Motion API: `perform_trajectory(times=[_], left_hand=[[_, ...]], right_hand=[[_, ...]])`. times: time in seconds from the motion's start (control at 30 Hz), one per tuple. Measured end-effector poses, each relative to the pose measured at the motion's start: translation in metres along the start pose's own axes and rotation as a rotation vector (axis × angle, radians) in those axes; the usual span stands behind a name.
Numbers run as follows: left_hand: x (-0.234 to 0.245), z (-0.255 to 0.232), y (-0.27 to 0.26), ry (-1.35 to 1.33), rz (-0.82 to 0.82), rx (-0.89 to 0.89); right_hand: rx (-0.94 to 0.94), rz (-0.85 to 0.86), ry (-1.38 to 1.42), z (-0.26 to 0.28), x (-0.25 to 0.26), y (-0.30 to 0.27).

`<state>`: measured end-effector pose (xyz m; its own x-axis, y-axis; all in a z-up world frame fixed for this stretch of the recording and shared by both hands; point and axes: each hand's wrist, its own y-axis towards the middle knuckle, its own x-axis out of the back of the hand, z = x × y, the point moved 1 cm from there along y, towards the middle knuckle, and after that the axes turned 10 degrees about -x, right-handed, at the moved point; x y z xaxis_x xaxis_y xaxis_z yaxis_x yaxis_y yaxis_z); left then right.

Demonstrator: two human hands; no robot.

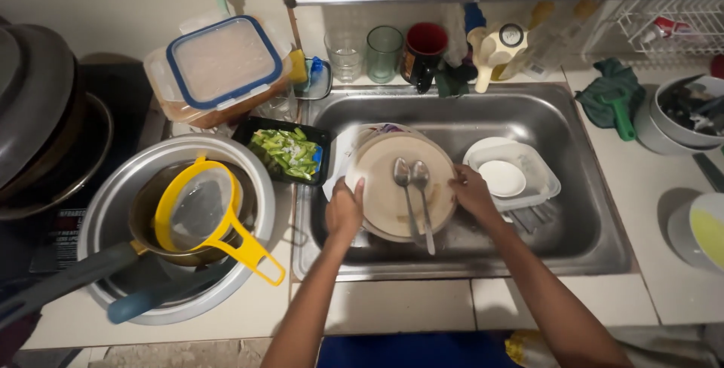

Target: Clear dishes from a dining table and wipe the surface clean with a cloth.

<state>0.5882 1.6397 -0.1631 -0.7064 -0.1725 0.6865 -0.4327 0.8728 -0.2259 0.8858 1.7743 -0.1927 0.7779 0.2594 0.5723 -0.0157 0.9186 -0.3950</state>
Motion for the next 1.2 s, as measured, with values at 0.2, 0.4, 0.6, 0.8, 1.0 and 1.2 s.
perform_trajectory(times=[0.2, 0.4, 0.6, 0.8, 1.0, 1.2], left_hand=[[-0.014, 0.010, 0.032, -0.002, -0.002, -0.026], [-0.009, -0.008, 0.028, 0.122, 0.010, -0.010], [-0.001, -0.081, -0.020, 0.191, -0.160, -0.251], [-0.090, -0.054, 0.001, 0.201, 0.050, -0.196], [-0.109, -0.058, 0.004, 0.061, 0.079, -0.193], [-0.112, -0.088, -0.026, -0.086, 0.129, -0.216]], right_hand=[[0.024, 0.030, -0.189, 0.010, -0.011, 0.031], [0.038, 0.023, -0.192, 0.009, -0.011, 0.036], [0.038, -0.016, -0.352, 0.078, 0.002, -0.048], [-0.047, 0.170, -0.374, 0.065, -0.026, -0.052], [-0.058, 0.108, -0.261, 0.018, -0.059, -0.023], [-0.180, 0.210, 0.277, 0.040, -0.005, -0.070]])
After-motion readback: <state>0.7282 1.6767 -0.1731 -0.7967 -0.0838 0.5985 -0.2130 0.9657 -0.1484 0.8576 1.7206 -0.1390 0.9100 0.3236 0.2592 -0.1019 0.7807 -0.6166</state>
